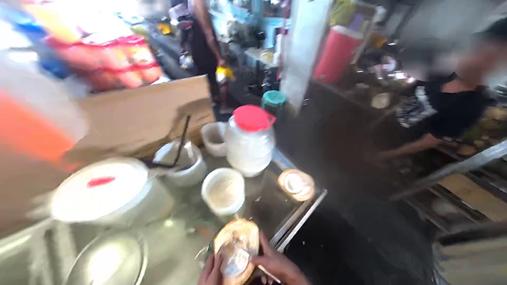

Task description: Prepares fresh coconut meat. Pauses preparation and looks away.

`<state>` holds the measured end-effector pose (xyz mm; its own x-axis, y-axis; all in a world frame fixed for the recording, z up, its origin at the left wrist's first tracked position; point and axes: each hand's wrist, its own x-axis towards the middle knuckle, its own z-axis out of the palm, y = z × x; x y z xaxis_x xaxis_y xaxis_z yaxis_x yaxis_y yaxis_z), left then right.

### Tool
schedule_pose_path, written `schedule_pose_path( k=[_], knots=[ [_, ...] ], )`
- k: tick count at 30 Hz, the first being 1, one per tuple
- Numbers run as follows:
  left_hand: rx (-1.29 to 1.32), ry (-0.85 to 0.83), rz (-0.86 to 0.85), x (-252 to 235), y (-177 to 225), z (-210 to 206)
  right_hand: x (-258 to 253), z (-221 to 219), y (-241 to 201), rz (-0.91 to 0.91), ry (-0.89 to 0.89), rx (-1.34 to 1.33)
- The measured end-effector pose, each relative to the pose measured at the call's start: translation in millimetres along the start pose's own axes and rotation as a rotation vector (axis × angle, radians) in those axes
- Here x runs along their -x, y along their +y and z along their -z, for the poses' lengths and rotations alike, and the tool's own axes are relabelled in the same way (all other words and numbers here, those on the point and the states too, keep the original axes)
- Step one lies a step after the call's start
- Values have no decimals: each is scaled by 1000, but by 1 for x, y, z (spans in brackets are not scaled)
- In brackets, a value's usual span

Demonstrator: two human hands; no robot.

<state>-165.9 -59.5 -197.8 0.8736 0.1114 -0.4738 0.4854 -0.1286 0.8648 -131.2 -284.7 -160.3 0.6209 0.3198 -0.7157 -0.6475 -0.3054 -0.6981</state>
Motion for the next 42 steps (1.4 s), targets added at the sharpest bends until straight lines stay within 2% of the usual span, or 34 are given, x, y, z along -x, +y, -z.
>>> schedule_pose_path(
  k=[3,5,8,10,13,15,19,22,25,28,30,34,37,38,40,42],
  knots=[
    [15,11,14,-7,-4,1,-3,0,1,16,-33,-31],
    [81,16,-31,12,-3,5,7,-4,1,56,-52,-15],
    [392,57,-215,55,9,24,35,-6,-26,199,-132,-1],
    [704,-33,-316,79,20,35,49,-5,-48,305,-242,-17],
    [1153,-216,-180,91,19,29,45,-12,-82,389,-358,90],
    [1282,-344,-252,77,13,30,30,-18,-102,411,-373,177],
    [1238,-197,-321,32,56,36,15,-14,-149,509,-314,231],
    [1255,-213,-424,-16,99,43,11,-12,-184,619,-150,402],
    [1306,-139,-431,-51,131,37,13,-13,-205,588,2,608],
    [1269,-70,-396,-75,147,34,18,-8,-219,569,96,627],
    [1282,-99,-397,-87,154,36,27,2,-237,595,148,624],
    [1336,-187,-328,-96,165,36,79,27,-314,705,346,759],
    [1348,-205,-266,-103,175,34,105,48,-381,888,549,775],
    [1342,-197,-266,-106,178,32,112,57,-407,931,574,783],
    [1335,-147,-254,-105,179,30,120,71,-451,931,508,819],
    [1308,-126,-250,-106,180,28,112,80,-465,935,476,847]
  ],
)
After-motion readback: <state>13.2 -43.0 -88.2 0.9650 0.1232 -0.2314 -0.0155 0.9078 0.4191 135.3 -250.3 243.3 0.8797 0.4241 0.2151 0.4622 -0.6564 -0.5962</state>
